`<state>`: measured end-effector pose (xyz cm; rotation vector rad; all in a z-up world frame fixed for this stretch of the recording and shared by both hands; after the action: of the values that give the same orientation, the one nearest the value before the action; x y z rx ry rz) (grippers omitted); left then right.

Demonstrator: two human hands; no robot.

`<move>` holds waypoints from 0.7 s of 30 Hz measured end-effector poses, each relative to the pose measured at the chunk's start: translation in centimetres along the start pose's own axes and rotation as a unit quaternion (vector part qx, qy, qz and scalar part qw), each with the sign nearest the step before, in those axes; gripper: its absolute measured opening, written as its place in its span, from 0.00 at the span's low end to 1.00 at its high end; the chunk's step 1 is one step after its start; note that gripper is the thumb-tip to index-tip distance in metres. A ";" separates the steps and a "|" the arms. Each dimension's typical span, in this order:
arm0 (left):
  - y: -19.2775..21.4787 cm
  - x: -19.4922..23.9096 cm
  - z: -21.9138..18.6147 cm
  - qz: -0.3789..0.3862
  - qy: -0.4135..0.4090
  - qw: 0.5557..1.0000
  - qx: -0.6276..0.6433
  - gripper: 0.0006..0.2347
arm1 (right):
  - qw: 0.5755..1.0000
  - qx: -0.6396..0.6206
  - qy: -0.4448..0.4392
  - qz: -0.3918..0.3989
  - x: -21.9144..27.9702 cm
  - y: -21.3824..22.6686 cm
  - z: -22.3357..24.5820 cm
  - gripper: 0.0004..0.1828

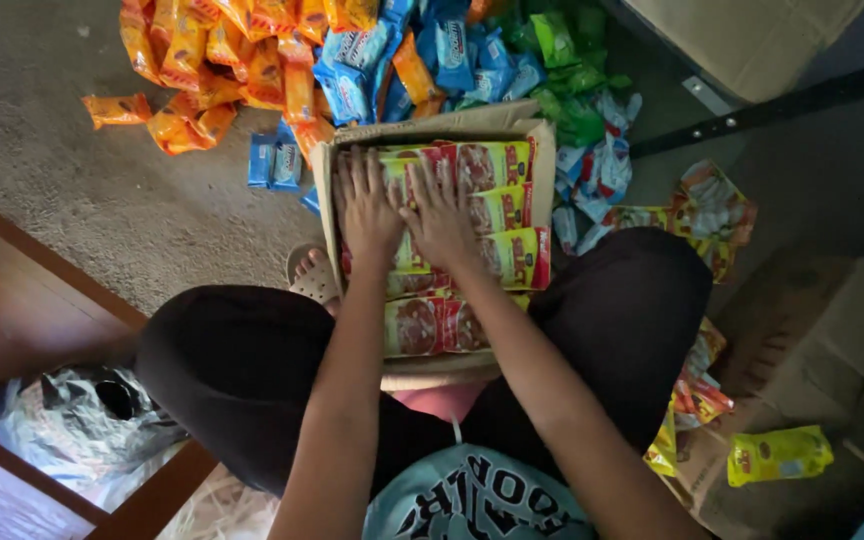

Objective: Organizing sauce pouches from the floor into a cardboard box.

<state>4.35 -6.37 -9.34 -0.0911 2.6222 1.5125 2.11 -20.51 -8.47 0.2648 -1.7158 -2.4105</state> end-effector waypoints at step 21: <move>9.8 4.9 -19.8 -0.090 -0.075 0.885 0.451 0.34 | 0.863 -0.275 -0.078 -0.417 7.9 26.9 -0.4 0.16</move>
<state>-2.95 -18.58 8.30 -0.1194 2.7874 0.1381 -4.50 -31.50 16.45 0.8927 -0.9464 -3.4832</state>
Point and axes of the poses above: each hand's wrist, its own x-axis away from the middle knuckle, its own y-axis out of the back of the hand, z = x × y, the point moved 1 cm from there along -x, towards the middle knuckle, and after that the axes turned 1 degree about -y, right-handed, at the moved point
